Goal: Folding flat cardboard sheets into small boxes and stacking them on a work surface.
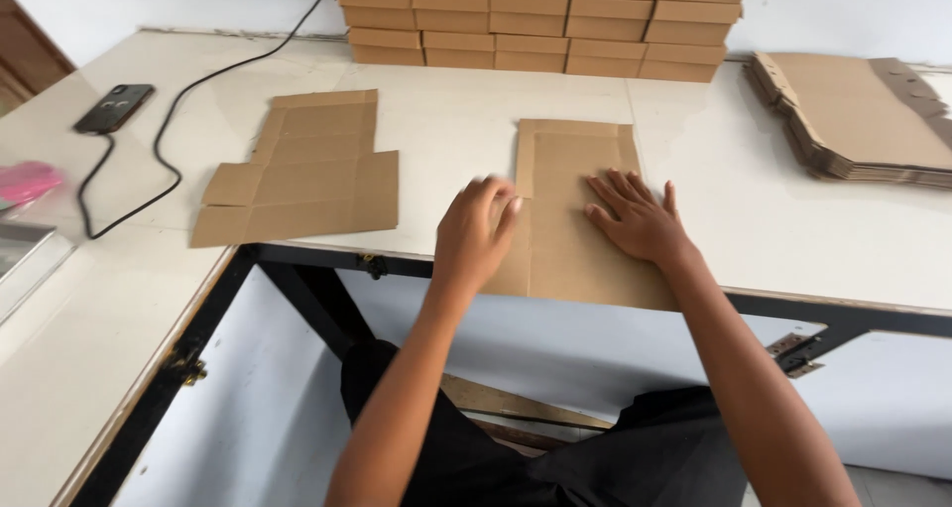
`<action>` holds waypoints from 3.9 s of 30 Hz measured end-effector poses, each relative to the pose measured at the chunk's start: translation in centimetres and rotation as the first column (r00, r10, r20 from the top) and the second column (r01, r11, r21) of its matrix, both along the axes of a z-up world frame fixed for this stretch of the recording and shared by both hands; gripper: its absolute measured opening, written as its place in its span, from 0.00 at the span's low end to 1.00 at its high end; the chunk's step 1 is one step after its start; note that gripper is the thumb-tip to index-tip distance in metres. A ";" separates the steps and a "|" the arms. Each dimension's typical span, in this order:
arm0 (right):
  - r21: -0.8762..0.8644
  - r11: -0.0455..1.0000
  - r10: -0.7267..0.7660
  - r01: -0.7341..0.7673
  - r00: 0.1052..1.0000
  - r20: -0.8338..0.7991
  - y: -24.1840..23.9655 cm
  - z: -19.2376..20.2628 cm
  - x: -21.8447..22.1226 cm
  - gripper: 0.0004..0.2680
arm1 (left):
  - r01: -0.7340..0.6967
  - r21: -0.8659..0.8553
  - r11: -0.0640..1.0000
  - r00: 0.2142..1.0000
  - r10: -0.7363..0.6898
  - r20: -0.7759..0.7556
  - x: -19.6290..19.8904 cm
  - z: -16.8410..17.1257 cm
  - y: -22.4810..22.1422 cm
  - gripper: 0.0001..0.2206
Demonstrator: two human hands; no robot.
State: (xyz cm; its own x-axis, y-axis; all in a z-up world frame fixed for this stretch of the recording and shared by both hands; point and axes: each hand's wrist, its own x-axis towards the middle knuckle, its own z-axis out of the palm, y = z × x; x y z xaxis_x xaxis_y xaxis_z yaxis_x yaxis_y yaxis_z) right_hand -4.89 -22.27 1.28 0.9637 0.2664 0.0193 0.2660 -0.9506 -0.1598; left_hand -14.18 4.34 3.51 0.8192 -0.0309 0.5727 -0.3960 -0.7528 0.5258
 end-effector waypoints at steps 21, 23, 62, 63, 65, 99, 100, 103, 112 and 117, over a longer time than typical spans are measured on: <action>0.151 0.987 0.047 -0.061 0.995 0.091 4.1 0.0 -2.6 0.22 | 0.141 0.001 0.990 0.990 -0.141 -0.026 -1.8 -3.8 -2.2 0.19; 0.220 0.972 0.065 -0.083 0.994 0.091 3.2 -0.4 -2.3 0.20 | 0.170 0.123 0.978 0.985 -0.171 -0.006 -2.2 -4.8 -3.2 0.18; 0.600 0.723 0.209 -0.343 0.936 0.282 2.0 1.7 -6.9 0.04 | 0.285 0.093 0.954 0.926 -0.249 -0.285 4.6 -2.9 -3.3 0.15; 0.594 0.741 0.111 -0.313 0.930 0.351 1.6 0.6 -6.2 0.05 | 0.218 0.254 0.942 0.965 -0.170 -0.199 5.4 -4.2 -3.9 0.12; 0.551 0.769 0.078 -0.324 0.903 0.422 0.9 -1.2 -4.1 0.03 | 0.211 0.224 0.952 0.967 -0.170 -0.190 5.0 -4.1 -4.2 0.12; 0.080 0.969 0.231 -0.235 0.971 0.058 5.6 1.0 -4.6 0.21 | 0.018 0.360 0.933 0.911 0.133 -0.389 12.1 -2.6 -0.3 0.32; 0.083 0.968 0.232 -0.236 0.971 0.056 5.5 1.0 -4.6 0.21 | 0.018 0.362 0.932 0.910 0.135 -0.392 13.8 -4.0 -0.1 0.32; 0.125 0.960 0.240 -0.250 0.966 0.092 5.3 0.6 -4.2 0.20 | 0.083 0.286 0.955 0.942 0.019 -0.336 15.9 -5.8 -0.3 0.27; 0.164 0.946 0.197 -0.281 0.894 0.402 4.8 -1.0 -1.8 0.07 | 0.199 0.258 0.945 0.950 -0.122 -0.286 18.1 -7.7 -2.2 0.13; 0.522 0.807 0.152 -0.278 0.951 0.271 6.4 0.8 2.8 0.17 | 0.107 0.314 0.943 0.988 -0.064 -0.143 13.0 -6.4 -3.2 0.16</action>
State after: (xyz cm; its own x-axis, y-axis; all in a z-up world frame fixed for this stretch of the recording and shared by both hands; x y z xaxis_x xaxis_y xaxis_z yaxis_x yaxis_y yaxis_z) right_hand -2.12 -15.86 2.08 0.8394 0.3505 0.4154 0.5390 -0.6350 -0.5534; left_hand -1.18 1.12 -2.94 0.8714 -0.2680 0.4108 -0.4111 -0.8560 0.3136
